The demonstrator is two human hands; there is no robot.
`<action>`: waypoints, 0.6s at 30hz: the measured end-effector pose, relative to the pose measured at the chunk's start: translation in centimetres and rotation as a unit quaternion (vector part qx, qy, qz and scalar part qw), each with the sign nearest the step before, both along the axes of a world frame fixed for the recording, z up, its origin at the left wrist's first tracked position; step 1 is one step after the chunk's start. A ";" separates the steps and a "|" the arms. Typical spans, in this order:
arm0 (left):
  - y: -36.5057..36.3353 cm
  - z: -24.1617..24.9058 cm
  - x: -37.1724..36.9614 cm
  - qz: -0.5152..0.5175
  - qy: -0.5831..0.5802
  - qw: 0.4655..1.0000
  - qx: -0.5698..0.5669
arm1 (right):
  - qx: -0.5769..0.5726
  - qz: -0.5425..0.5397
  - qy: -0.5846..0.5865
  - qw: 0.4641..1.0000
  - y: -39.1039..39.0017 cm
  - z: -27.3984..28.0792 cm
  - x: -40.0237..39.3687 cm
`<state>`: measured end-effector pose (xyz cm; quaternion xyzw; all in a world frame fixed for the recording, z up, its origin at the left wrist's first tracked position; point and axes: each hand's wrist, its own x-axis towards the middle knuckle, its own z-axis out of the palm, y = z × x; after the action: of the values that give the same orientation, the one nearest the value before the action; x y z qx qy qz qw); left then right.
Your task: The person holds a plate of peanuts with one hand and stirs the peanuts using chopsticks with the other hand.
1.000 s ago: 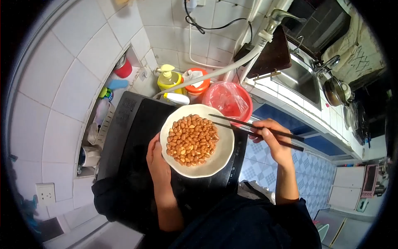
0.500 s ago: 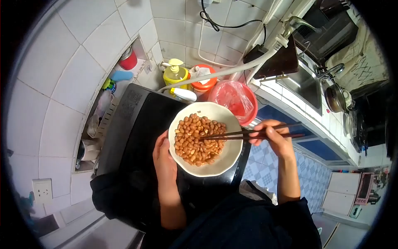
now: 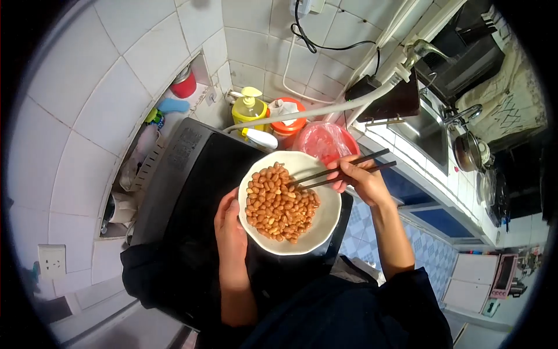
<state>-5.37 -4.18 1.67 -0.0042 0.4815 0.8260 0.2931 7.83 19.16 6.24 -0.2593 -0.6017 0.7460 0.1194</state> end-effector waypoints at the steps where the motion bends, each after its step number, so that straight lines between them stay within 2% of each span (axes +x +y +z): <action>1: 0.0 0.0 -0.1 0.009 -0.011 1.000 -0.001 | -0.022 0.013 0.018 1.000 0.1 -0.2 -0.2; 4: -0.1 -0.1 -0.1 0.004 -0.016 1.000 0.003 | -0.024 0.024 0.053 0.998 0.0 0.3 0.5; 8: -0.1 -0.2 -0.2 0.004 -0.015 1.000 -0.002 | 0.052 0.051 0.080 0.994 -0.5 1.4 2.9; 12: 0.0 0.6 0.0 0.007 -0.007 1.000 -0.011 | 0.098 0.012 0.158 0.983 0.0 3.0 5.2; 14: 0.0 0.4 0.0 0.007 -0.010 1.000 -0.012 | 0.131 -0.053 0.116 0.983 0.0 3.7 5.7; 18: -0.1 0.0 -0.1 0.008 -0.014 1.000 -0.011 | 0.202 -0.073 0.023 0.976 -1.4 4.9 5.3</action>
<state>-5.51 -4.24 1.68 -0.0225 0.4867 0.8227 0.2930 13.14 17.73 11.09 -0.2558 -0.7166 0.6037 0.2378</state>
